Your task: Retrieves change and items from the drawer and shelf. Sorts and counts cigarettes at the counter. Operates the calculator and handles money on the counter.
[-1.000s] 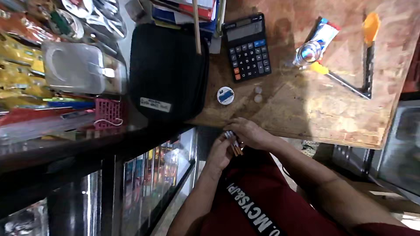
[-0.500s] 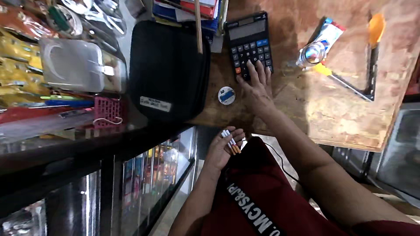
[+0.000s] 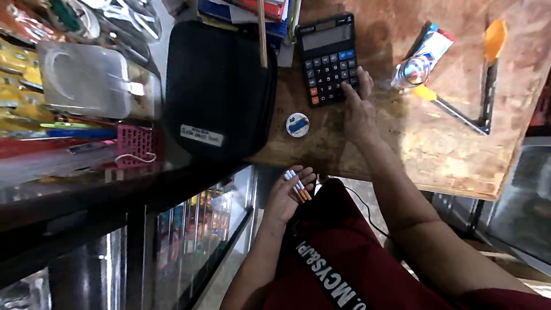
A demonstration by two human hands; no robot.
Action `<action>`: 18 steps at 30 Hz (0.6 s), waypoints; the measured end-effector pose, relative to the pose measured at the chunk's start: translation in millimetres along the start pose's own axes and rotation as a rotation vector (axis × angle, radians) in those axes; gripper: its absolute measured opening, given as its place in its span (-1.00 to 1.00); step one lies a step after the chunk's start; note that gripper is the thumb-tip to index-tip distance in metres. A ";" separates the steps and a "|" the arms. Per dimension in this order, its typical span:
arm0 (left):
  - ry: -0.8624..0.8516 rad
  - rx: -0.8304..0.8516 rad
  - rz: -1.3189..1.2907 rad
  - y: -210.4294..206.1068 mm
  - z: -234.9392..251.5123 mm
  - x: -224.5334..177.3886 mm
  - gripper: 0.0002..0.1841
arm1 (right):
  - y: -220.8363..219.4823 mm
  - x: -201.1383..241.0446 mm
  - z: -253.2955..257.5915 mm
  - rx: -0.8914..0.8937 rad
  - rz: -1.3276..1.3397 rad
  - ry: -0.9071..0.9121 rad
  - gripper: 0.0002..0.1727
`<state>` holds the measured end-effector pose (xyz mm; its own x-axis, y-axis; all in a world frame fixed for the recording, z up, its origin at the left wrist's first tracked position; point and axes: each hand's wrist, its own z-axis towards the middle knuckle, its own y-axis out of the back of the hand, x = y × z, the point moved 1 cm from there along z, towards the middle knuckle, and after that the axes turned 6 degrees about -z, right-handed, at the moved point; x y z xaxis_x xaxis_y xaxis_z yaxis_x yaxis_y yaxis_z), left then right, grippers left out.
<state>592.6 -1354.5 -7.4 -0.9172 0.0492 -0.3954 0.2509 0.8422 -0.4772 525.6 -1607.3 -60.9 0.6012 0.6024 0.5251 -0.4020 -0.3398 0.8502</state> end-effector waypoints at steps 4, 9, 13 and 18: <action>0.000 -0.020 0.000 -1.3 0.3 -1.5 -0.68 | -4.3 -0.8 0.0 -0.018 -0.008 0.029 -0.51; -0.039 0.015 0.001 3.9 3.0 -3.9 -0.66 | 37.9 18.8 -15.1 -0.097 0.010 0.181 -0.61; -0.028 0.012 0.019 5.4 1.6 -7.8 -0.66 | 102.1 -5.6 -16.9 -0.331 -0.073 0.118 -0.68; -0.050 0.033 -0.021 2.0 3.9 -9.1 -0.67 | 142.0 -32.2 5.7 0.108 -0.170 -0.071 -0.59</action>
<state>602.6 -1355.3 -7.8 -0.9060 0.0038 -0.4233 0.2424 0.8245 -0.5113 453.2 -1679.0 43.1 0.7030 0.6062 0.3718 -0.2167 -0.3153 0.9239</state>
